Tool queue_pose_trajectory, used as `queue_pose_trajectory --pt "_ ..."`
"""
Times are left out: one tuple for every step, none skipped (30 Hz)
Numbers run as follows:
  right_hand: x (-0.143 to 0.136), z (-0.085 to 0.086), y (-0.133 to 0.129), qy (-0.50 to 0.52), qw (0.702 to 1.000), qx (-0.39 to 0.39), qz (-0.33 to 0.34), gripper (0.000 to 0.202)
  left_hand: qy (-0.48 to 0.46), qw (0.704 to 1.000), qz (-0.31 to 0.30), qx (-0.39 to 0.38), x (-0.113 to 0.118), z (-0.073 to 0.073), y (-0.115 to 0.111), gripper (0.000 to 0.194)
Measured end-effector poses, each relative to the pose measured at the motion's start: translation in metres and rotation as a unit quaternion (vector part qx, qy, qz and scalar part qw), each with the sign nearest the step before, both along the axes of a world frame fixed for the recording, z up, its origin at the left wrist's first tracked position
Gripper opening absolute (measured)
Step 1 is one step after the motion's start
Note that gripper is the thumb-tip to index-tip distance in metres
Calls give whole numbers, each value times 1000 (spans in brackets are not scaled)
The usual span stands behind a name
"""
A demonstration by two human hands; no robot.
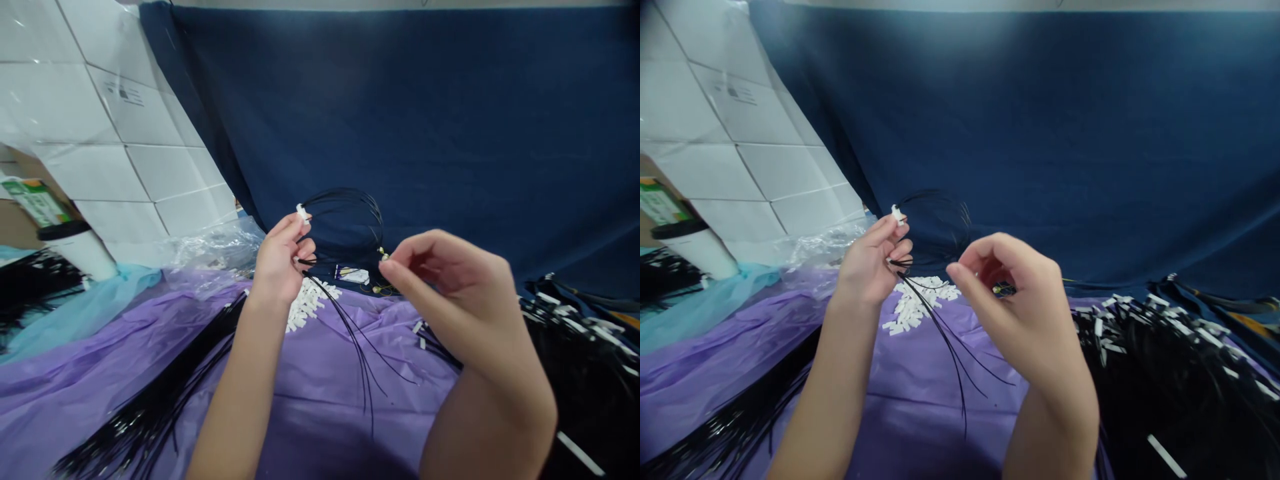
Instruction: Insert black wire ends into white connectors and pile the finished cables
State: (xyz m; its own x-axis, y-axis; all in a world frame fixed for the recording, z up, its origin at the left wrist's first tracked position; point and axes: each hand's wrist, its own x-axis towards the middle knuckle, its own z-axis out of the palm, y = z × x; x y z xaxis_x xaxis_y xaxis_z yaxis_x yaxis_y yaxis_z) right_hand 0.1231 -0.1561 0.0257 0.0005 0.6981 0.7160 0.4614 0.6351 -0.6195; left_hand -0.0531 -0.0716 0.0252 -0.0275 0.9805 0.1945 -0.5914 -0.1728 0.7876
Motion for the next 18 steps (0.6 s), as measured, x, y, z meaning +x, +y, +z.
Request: queue_pose_trajectory --pt "3 1 -2 -34 998 -41 33 7 -14 1000 0 -9 -2 1 1 6" --pt "4 2 -2 -66 993 -80 62 8 -25 1000 -1 -17 -5 3 2 7" --pt "5 3 -1 -93 986 -113 84 8 -34 999 -5 -23 -7 3 3 9" --pt "5 3 0 -112 979 -138 97 7 -41 999 -13 -28 -10 4 4 11" --pt "4 3 2 -125 974 -155 104 6 -49 998 -25 -32 -12 4 5 12" --pt "2 2 5 -136 970 -170 106 4 -55 997 -38 -37 -14 4 6 13" --pt "0 1 7 -145 967 -181 108 2 -60 996 -50 -40 -16 4 7 14" --pt "-3 0 9 -155 963 -190 112 2 -65 995 -61 -41 -17 3 8 15" --pt "-5 -1 10 -162 960 -195 119 3 -68 994 -69 -42 -19 3 9 15" --pt "-8 -2 11 -168 958 -197 126 4 -69 994 -75 -40 -20 2 10 15" --pt "-10 -3 11 -171 957 -195 132 5 -70 994 -79 -38 -20 1 11 15" --pt "-12 -4 11 -172 957 -190 136 4 -70 993 -83 -36 -21 1 11 16" --pt "-14 -5 11 -173 958 -183 138 4 -70 993 -87 -34 -21 0 12 16" --pt "-15 -5 11 -174 959 -177 139 3 -69 993 -93 -33 -21 0 12 16" --pt "-17 -5 11 -176 959 -172 138 3 -70 992 -98 -32 -21 -1 12 16" --pt "-18 -5 12 -178 960 -167 137 3 -70 992 -103 -32 -21 -1 12 16" --pt "-19 -6 12 -180 961 -163 135 3 -71 991 -109 -33 -21 -1 13 15" --pt "-20 -6 13 -182 961 -160 132 2 -73 990 -113 -33 -21 -2 13 15"
